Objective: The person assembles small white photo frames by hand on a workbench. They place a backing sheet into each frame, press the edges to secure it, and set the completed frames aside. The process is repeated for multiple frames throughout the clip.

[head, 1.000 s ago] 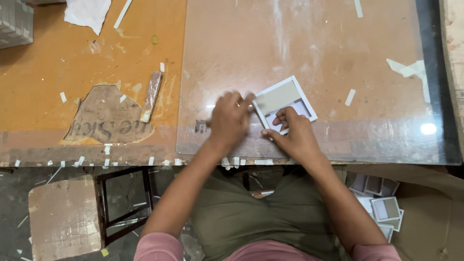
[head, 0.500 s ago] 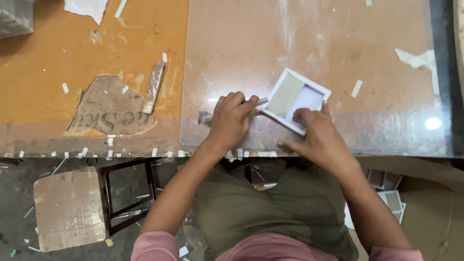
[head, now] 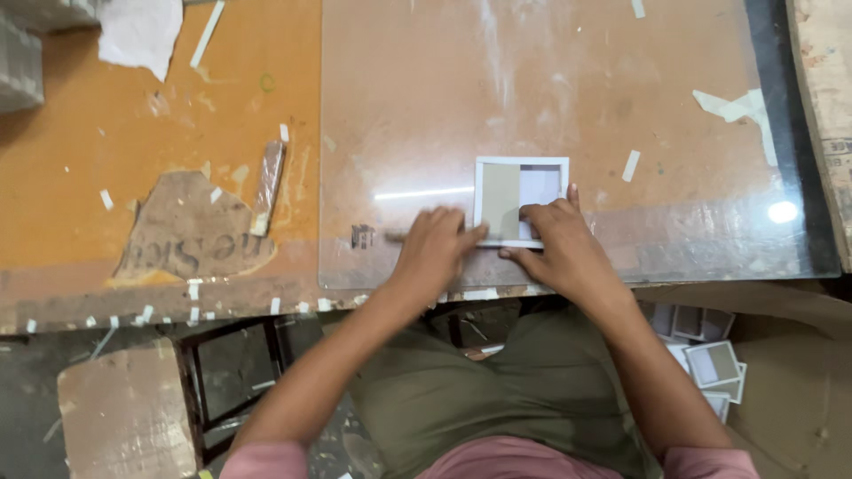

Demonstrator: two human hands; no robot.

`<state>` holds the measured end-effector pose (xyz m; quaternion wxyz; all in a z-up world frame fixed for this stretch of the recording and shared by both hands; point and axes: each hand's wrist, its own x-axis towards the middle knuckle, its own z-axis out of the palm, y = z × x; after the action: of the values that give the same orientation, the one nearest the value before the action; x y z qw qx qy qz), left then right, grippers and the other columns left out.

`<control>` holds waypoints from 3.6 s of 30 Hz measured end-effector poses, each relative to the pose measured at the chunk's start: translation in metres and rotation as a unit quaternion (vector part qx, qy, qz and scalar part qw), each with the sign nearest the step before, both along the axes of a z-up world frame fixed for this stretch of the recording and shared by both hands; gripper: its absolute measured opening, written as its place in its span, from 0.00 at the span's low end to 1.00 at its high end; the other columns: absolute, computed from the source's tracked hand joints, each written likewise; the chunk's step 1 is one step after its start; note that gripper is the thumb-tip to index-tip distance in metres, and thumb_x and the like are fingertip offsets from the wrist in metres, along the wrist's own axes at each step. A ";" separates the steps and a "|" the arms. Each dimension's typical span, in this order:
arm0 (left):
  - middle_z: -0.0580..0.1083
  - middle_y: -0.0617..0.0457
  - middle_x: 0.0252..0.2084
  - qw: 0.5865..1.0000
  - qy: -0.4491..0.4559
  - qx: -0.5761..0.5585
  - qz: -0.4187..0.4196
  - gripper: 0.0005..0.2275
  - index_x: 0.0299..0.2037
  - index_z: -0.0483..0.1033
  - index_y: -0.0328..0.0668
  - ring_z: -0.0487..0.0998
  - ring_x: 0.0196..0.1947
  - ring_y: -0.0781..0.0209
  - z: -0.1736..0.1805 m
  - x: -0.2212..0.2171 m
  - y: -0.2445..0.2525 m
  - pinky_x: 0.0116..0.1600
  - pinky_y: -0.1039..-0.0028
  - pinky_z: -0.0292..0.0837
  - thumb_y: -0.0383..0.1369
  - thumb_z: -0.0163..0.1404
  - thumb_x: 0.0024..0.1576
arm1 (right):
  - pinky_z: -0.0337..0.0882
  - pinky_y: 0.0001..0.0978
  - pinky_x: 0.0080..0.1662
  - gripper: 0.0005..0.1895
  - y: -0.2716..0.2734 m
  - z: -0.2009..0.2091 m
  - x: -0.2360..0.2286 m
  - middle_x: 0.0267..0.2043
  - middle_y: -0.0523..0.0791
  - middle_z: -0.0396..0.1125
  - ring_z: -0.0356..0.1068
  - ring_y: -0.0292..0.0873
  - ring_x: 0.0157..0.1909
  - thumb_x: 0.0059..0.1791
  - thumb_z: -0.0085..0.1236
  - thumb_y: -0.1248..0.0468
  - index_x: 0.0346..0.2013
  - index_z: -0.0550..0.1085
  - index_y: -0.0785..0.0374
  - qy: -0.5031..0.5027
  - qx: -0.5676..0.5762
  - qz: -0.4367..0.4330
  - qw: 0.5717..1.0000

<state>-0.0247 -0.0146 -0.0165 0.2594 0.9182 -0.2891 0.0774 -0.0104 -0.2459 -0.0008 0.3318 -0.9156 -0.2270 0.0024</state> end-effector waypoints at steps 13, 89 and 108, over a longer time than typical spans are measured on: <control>0.69 0.52 0.33 0.995 -0.028 -0.054 0.075 0.15 0.47 0.82 0.44 0.70 0.38 0.54 0.038 0.025 0.015 0.47 0.63 0.60 0.28 0.60 0.48 | 0.50 0.56 0.72 0.27 -0.040 0.033 0.041 0.61 0.50 0.69 0.57 0.56 0.72 0.37 0.66 0.41 0.21 0.79 0.65 -0.077 -0.123 0.204 0.968; 0.75 0.47 0.37 0.977 -0.048 0.059 0.199 0.16 0.53 0.79 0.47 0.80 0.26 0.50 0.104 0.001 -0.018 0.27 0.61 0.73 0.26 0.53 0.55 | 0.64 0.31 0.52 0.39 0.038 -0.049 -0.012 0.47 0.43 0.63 0.62 0.37 0.49 0.51 0.40 0.31 0.52 0.66 0.65 0.191 0.450 0.139 0.861; 0.74 0.45 0.39 0.989 -0.033 -0.037 0.137 0.18 0.55 0.77 0.45 0.79 0.26 0.51 0.103 -0.048 0.001 0.30 0.64 0.74 0.24 0.53 0.54 | 0.61 0.40 0.70 0.25 0.062 -0.071 -0.050 0.65 0.56 0.65 0.64 0.49 0.69 0.63 0.41 0.55 0.67 0.66 0.73 0.003 0.408 0.097 0.908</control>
<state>-0.0724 -0.0139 0.0864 0.2703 0.9358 -0.1663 0.1533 -0.0605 -0.1841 -0.0717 0.6754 -0.6735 -0.2953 -0.0555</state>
